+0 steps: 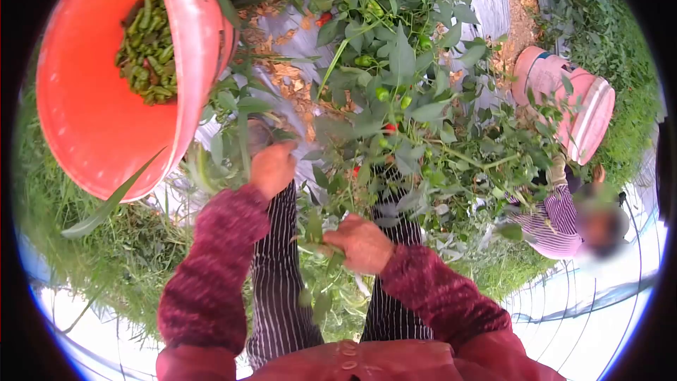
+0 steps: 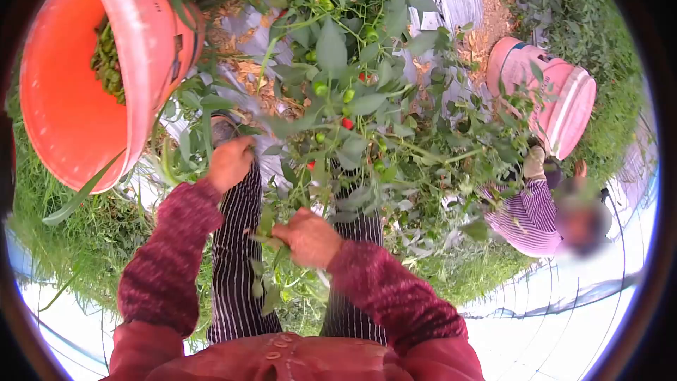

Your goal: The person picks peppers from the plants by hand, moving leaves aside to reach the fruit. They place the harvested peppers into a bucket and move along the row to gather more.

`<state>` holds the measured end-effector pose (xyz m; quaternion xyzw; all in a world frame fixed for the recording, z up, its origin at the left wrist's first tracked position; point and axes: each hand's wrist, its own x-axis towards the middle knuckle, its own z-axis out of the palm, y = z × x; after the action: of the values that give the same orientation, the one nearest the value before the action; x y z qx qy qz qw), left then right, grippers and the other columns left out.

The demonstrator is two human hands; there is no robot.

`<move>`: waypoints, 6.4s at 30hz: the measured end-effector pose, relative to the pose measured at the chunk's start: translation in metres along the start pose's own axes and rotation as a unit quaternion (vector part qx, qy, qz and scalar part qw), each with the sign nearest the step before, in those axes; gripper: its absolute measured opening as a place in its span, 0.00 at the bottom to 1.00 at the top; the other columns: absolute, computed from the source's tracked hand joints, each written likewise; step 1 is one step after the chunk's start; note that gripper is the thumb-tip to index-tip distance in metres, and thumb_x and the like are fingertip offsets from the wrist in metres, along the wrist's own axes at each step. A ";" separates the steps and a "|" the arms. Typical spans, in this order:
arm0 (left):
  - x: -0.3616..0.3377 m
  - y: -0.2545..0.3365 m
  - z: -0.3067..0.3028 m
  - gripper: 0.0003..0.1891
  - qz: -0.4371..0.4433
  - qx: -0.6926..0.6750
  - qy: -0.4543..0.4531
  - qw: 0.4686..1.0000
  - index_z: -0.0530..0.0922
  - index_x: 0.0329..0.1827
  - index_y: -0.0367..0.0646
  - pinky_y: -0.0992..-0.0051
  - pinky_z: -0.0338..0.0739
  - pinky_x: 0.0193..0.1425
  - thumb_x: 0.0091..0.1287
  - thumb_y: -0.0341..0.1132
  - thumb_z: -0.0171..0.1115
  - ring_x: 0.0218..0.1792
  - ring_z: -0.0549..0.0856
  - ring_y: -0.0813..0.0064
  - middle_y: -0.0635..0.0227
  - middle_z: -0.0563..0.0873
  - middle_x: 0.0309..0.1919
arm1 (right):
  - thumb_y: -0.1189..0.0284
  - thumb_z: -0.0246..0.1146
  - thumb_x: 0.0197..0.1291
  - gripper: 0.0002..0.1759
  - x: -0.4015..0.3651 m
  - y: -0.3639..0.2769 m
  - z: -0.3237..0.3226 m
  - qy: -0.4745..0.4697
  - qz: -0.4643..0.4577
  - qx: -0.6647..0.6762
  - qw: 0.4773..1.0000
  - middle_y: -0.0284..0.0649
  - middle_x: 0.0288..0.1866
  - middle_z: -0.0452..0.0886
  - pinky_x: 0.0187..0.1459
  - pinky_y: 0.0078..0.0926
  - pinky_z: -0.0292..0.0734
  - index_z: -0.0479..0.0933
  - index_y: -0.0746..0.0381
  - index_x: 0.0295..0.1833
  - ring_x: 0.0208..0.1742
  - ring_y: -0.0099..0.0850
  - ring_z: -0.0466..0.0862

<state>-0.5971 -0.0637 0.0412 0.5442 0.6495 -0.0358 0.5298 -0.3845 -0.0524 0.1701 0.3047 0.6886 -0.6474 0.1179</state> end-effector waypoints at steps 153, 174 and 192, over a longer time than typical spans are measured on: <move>0.014 0.230 -0.168 0.14 0.160 0.136 -0.117 0.971 0.78 0.38 0.40 0.63 0.78 0.36 0.48 0.33 0.66 0.33 0.84 0.57 0.57 0.81 0.30 | 0.66 0.68 0.50 0.11 0.051 0.039 -0.105 0.528 0.085 0.204 0.820 0.36 0.36 0.82 0.58 0.39 0.58 0.83 0.54 0.41 0.41 0.36 0.79; -0.021 0.200 -0.228 0.10 0.039 0.313 0.113 0.942 0.76 0.34 0.43 0.67 0.74 0.28 0.50 0.29 0.67 0.26 0.82 0.63 0.61 0.80 0.25 | 0.54 0.67 0.49 0.20 0.051 0.022 -0.105 0.300 -0.008 0.168 0.939 0.38 0.49 0.82 0.56 0.38 0.64 0.83 0.52 0.45 0.52 0.38 0.77; 0.038 0.273 -0.209 0.10 0.238 0.107 -0.123 0.958 0.78 0.44 0.34 0.68 0.76 0.45 0.58 0.22 0.57 0.39 0.82 0.59 0.55 0.82 0.39 | 0.61 0.64 0.42 0.09 0.051 0.013 -0.073 0.248 -0.071 0.102 0.961 0.38 0.28 0.74 0.44 0.35 0.63 0.78 0.54 0.21 0.37 0.35 0.79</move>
<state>-0.5238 0.2023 0.2491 0.7276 0.4236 -0.0445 0.5377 -0.4004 0.0317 0.1408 0.4163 0.6463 -0.6252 -0.1351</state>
